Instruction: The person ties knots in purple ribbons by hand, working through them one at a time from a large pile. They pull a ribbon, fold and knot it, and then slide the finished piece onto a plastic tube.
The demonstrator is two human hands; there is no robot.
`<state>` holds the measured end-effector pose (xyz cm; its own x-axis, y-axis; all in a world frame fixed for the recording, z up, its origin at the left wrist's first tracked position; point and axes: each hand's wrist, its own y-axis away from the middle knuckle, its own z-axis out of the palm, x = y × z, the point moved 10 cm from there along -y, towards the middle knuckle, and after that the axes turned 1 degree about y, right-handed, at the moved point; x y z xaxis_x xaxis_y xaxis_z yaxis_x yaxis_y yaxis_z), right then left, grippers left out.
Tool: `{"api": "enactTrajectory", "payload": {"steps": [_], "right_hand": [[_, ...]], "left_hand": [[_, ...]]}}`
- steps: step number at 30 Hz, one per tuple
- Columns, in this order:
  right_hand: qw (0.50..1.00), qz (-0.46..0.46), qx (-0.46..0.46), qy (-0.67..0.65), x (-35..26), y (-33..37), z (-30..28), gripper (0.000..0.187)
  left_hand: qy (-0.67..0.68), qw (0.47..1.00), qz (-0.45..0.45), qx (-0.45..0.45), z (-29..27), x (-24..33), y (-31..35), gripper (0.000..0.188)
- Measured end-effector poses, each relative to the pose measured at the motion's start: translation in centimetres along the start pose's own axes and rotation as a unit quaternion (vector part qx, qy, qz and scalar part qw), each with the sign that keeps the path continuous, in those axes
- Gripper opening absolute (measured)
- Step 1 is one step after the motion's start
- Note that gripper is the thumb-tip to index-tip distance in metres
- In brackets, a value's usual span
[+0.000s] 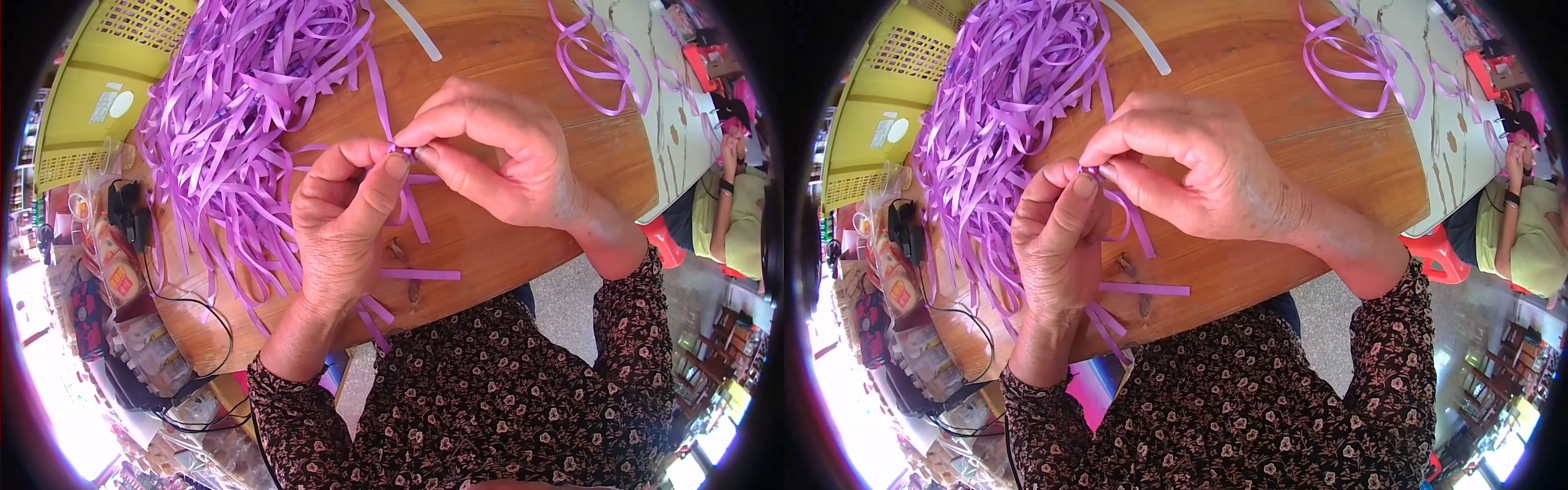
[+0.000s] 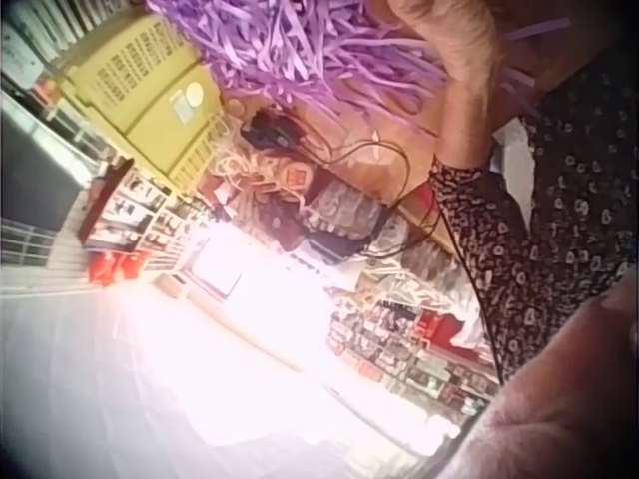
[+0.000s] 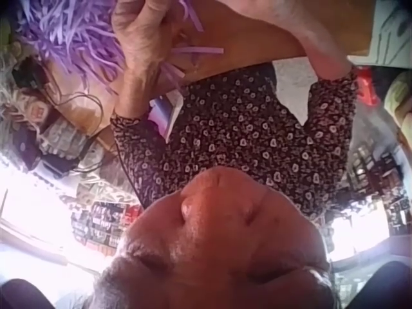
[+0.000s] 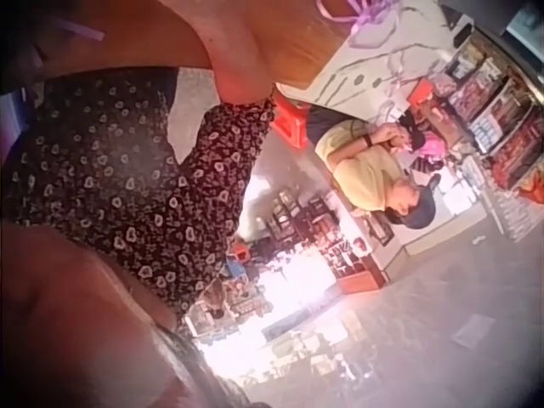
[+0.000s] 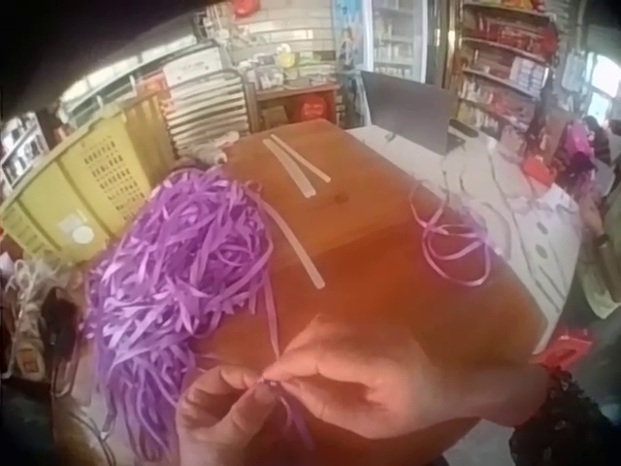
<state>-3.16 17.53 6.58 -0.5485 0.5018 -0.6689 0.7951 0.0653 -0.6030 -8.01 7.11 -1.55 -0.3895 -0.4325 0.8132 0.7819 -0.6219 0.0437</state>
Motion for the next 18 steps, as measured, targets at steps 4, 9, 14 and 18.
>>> {"api": "enactTrajectory", "payload": {"steps": [4,9,14,18], "right_hand": [[1.0,0.012,-0.011,-0.017,0.1,0.0,-0.1,0.014],[0.999,0.051,-0.001,0.0,0.4,0.1,-0.5,0.007],[0.994,0.089,0.018,-0.064,1.4,0.2,-0.7,0.008],[0.995,0.082,0.0,-0.056,1.4,0.3,-0.6,0.008]], "left_hand": [[-0.017,1.0,-0.005,-0.002,0.2,0.3,0.1,0.006],[-0.044,0.999,-0.01,-0.019,0.8,0.5,0.1,0.007],[-0.167,0.985,0.039,-0.019,1.0,1.3,0.2,0.012],[-0.197,0.979,0.054,-0.02,0.9,1.8,0.3,0.014]]}}
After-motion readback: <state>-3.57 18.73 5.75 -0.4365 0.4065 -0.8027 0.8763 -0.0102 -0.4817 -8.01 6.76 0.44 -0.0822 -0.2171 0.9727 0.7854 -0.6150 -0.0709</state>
